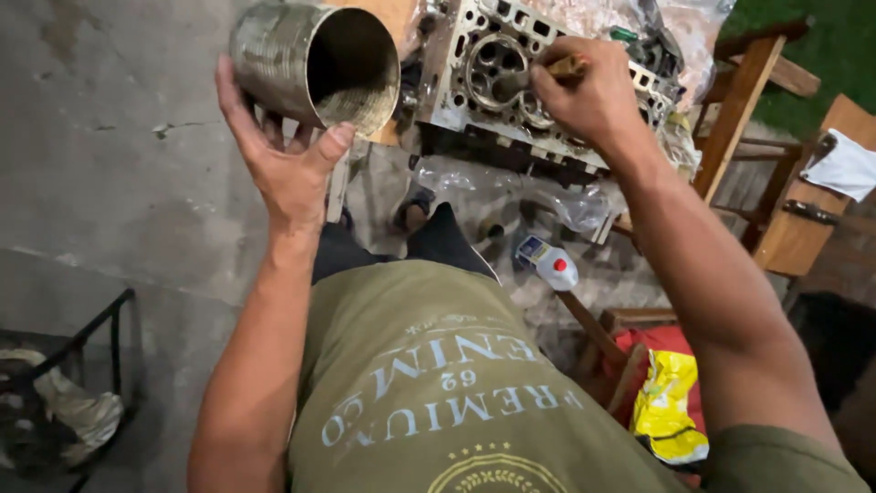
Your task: Cleaning an engine cylinder head by applying liquid with a brush
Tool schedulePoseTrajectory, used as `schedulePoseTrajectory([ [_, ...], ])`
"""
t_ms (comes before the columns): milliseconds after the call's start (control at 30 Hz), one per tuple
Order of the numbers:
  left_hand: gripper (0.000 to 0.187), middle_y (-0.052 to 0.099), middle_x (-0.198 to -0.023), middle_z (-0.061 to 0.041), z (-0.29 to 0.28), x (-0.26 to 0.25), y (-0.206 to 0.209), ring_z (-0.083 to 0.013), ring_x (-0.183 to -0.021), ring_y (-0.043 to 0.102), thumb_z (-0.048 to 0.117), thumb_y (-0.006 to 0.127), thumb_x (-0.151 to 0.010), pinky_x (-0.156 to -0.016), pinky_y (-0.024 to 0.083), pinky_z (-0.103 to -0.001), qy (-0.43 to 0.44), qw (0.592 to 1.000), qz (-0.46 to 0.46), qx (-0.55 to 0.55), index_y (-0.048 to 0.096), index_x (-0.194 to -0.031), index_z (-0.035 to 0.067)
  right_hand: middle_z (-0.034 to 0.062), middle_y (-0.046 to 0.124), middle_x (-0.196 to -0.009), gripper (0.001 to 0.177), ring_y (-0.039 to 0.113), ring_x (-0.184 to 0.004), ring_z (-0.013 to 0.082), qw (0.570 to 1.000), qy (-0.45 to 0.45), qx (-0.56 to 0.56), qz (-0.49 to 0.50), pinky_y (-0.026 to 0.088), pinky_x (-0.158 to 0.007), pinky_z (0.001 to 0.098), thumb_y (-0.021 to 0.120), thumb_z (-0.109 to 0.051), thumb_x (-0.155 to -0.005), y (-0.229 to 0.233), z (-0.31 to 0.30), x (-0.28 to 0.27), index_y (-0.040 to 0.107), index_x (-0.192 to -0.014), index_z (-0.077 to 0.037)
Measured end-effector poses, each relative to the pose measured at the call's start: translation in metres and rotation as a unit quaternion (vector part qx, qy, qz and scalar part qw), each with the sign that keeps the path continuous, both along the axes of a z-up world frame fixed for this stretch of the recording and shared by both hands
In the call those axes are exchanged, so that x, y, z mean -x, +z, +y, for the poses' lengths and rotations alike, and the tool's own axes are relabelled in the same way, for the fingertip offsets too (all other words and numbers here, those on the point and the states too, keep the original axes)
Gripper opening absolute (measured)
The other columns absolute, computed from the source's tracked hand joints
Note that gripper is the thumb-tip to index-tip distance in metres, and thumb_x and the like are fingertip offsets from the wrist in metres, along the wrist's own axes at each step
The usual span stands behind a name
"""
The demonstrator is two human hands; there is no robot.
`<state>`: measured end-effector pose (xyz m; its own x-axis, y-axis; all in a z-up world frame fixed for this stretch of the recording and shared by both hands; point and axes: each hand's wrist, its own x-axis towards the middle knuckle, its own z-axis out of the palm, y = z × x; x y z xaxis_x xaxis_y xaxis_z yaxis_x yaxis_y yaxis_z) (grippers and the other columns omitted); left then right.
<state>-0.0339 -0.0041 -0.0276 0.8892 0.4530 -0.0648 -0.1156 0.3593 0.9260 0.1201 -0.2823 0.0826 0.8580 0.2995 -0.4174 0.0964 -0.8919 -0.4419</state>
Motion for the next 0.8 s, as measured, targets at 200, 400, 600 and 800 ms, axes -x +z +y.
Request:
schedulePoseTrajectory([
  [200,0.103,0.016,-0.171,-0.012,-0.004,0.002,0.002,-0.0431,-0.155,0.037,0.010,0.095,-0.089,-0.117,0.055,-0.056,0.001,0.999,0.035,-0.023,0.024,-0.162,0.031,0.0174,0.077,-0.099,0.008,0.078,-0.079,0.0244,0.996,-0.049,0.047,0.050,0.066,-0.063,0.0228,0.063,-0.004,-0.102,0.007,0.006,-0.003,0.070,-0.105,-0.001],
  [400,0.100,0.019,-0.171,-0.017,-0.009,-0.002,0.004,-0.0400,-0.158,0.035,0.007,0.091,-0.096,-0.119,0.053,-0.056,-0.010,0.999,0.002,-0.051,0.020,-0.163,0.031,0.0172,0.077,-0.089,0.013,0.073,-0.066,0.0224,0.999,-0.011,-0.036,-0.036,0.065,-0.058,0.0270,0.061,-0.001,-0.098,-0.012,-0.006,-0.007,0.074,-0.097,-0.001],
  [600,0.101,0.013,-0.171,-0.012,-0.014,0.002,0.011,-0.0417,-0.155,0.035,0.005,0.091,-0.090,-0.117,0.056,-0.059,0.005,0.999,0.029,-0.025,0.024,-0.161,0.029,0.0035,0.067,-0.086,0.006,0.056,-0.065,0.0078,0.978,-0.121,-0.161,0.056,0.044,-0.050,0.0169,0.063,-0.006,-0.102,-0.021,0.001,-0.009,0.068,-0.100,-0.008],
  [800,0.106,0.020,-0.170,-0.014,-0.016,0.005,0.009,-0.0372,-0.152,0.037,-0.003,0.089,-0.086,-0.117,0.052,-0.053,0.020,0.999,0.025,-0.029,0.021,-0.162,0.026,0.0187,0.076,-0.091,0.014,0.074,-0.078,0.0268,0.984,0.067,-0.161,-0.044,0.064,-0.067,0.0386,0.064,-0.010,-0.099,-0.039,0.000,-0.012,0.074,-0.099,0.001],
])
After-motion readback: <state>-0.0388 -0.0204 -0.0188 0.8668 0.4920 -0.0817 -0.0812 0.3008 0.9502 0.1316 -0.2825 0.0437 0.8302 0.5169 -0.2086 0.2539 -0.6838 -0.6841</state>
